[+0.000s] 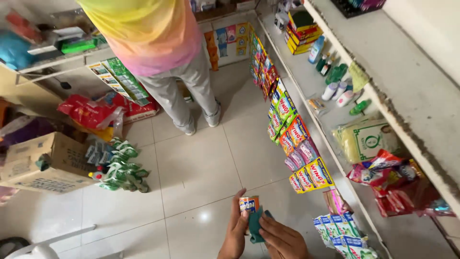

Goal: Wiping canned food items with a cloth and organizing them on the store shelves.

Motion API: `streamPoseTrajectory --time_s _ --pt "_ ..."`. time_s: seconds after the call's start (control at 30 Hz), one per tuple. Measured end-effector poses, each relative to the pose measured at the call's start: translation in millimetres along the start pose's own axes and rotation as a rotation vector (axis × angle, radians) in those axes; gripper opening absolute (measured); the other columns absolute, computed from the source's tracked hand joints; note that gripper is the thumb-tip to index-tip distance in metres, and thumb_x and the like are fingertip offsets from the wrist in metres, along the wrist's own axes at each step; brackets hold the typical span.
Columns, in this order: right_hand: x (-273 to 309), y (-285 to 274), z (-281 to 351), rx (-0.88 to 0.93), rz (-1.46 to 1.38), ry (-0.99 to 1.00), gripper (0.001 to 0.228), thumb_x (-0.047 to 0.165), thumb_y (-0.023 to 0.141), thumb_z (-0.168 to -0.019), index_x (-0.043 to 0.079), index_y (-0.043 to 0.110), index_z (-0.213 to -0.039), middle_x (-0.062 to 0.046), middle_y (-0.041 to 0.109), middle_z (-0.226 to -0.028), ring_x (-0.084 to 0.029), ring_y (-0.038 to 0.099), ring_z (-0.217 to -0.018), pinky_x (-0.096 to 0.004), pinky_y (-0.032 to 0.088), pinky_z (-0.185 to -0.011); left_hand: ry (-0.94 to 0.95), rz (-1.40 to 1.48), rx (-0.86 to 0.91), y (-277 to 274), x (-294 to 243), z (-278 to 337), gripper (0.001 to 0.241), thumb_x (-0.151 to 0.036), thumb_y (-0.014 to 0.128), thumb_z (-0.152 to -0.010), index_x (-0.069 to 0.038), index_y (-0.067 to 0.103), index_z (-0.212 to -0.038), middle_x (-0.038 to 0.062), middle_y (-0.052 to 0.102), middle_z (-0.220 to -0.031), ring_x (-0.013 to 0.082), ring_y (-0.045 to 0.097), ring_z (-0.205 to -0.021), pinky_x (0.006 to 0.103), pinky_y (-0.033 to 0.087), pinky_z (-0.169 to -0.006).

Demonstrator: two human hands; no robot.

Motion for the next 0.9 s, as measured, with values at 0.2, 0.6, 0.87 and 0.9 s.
streamPoseTrajectory --time_s 0.2,0.6,0.87,0.9 --pt "111 -115 -119 0.051 -0.047 0.266 0.066 0.005 0.079 -0.078 -0.010 0.055 -0.138 -0.032 0.050 -0.150 -0.046 0.051 -0.139 -0.049 0.045 -0.111 0.048 0.071 0.181 77 -100 65 0.061 -0.037 0.051 -0.105 -0.011 0.027 -0.155 0.011 0.055 -0.133 0.0194 0.052 -0.122 0.0314 0.041 -0.106" --pt "274 -303 -77 -0.293 0.464 0.494 0.071 -0.002 0.069 -0.076 0.004 0.051 -0.145 -0.015 0.045 -0.160 -0.034 0.045 -0.151 -0.047 0.038 -0.122 -0.232 -0.065 0.864 285 -157 165 0.075 -0.023 0.060 -0.101 -0.014 0.022 -0.165 0.006 0.056 -0.136 0.0151 0.055 -0.115 0.0303 0.046 -0.101" --pt "331 -363 63 -0.423 0.874 0.754 0.063 -0.004 0.064 -0.080 0.002 0.054 -0.142 -0.017 0.046 -0.161 -0.034 0.047 -0.151 -0.043 0.043 -0.120 -0.242 -0.084 1.312 423 -118 233 0.080 -0.018 0.076 -0.095 0.001 0.035 -0.161 0.005 0.064 -0.133 0.0111 0.062 -0.112 0.0280 0.050 -0.099" --pt "338 -372 58 -0.446 0.898 0.775 0.063 -0.004 0.064 -0.080 0.002 0.054 -0.142 -0.017 0.046 -0.161 -0.034 0.047 -0.151 -0.043 0.043 -0.120 -0.257 -0.093 1.346 433 -112 237 0.080 -0.018 0.076 -0.095 0.001 0.035 -0.161 0.005 0.064 -0.133 0.0111 0.062 -0.112 0.0280 0.050 -0.099"
Point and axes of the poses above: each hand's wrist, its own z-axis away from the middle knuckle, its own y-axis out of the palm, x = y × z, the point moved 6 cm from there along -z, towards the middle knuckle
